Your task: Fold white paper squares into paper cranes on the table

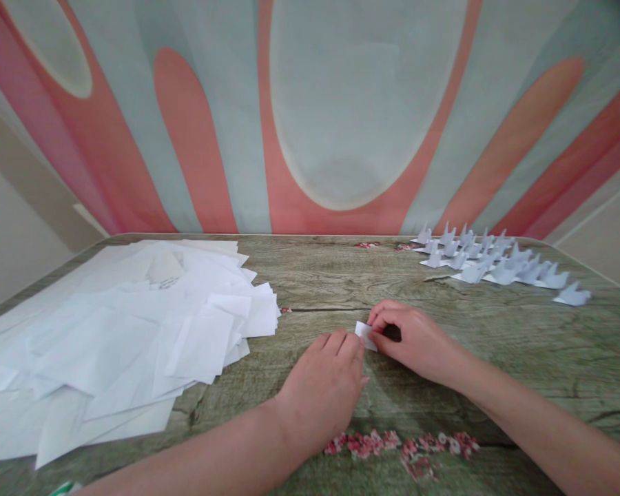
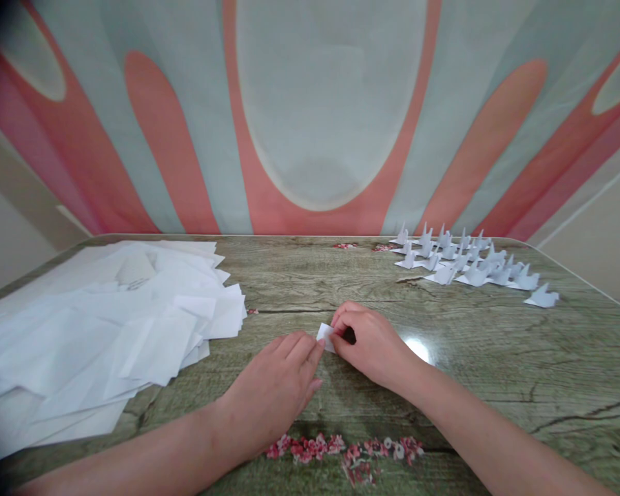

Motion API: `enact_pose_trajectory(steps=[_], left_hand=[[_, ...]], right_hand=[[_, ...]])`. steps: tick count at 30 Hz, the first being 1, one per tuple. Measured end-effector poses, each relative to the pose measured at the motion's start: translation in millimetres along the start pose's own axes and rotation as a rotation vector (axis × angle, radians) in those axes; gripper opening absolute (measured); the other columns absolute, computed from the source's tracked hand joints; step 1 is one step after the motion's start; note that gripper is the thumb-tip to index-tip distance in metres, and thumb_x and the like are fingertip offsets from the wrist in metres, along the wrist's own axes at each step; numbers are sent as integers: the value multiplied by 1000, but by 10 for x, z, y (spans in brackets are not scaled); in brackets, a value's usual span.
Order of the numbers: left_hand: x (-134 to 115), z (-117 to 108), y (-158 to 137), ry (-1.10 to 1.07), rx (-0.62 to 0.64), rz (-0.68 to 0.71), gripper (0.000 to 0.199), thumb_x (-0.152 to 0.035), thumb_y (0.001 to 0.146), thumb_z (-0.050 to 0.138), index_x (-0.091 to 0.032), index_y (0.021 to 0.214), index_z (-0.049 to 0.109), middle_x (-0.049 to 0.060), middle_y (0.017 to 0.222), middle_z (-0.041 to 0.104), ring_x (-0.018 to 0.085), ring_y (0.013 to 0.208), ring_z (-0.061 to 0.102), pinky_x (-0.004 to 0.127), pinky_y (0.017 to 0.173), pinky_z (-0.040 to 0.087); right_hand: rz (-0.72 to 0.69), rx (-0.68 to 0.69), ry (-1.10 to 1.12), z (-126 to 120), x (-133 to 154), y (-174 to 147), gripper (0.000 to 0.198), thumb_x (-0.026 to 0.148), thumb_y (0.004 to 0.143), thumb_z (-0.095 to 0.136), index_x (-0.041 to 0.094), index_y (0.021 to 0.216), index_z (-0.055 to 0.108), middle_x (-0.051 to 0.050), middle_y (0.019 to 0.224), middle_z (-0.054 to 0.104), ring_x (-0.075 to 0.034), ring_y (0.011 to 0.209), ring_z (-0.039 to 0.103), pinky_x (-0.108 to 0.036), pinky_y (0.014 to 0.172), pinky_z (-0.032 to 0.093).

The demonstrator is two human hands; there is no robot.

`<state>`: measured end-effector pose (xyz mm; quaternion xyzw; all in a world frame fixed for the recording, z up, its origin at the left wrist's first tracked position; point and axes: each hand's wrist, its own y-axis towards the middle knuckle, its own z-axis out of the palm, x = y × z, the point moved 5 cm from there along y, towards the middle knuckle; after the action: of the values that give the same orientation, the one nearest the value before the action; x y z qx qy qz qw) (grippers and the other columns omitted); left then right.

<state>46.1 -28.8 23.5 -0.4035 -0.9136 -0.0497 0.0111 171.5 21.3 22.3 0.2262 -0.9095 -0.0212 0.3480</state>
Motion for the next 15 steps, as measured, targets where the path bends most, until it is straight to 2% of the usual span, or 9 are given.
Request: enact_pose_trajectory(steps=[15], left_hand=[[-10, -11, 1, 23, -8, -8, 35, -30, 87, 41, -9, 113, 49, 9, 104, 53, 24, 99, 46, 38, 83, 41]], right_hand=[[23, 5, -2, 48, -34, -44, 7, 12, 74, 54, 18, 76, 53, -1, 77, 55, -14, 71, 53, -27, 66, 43]])
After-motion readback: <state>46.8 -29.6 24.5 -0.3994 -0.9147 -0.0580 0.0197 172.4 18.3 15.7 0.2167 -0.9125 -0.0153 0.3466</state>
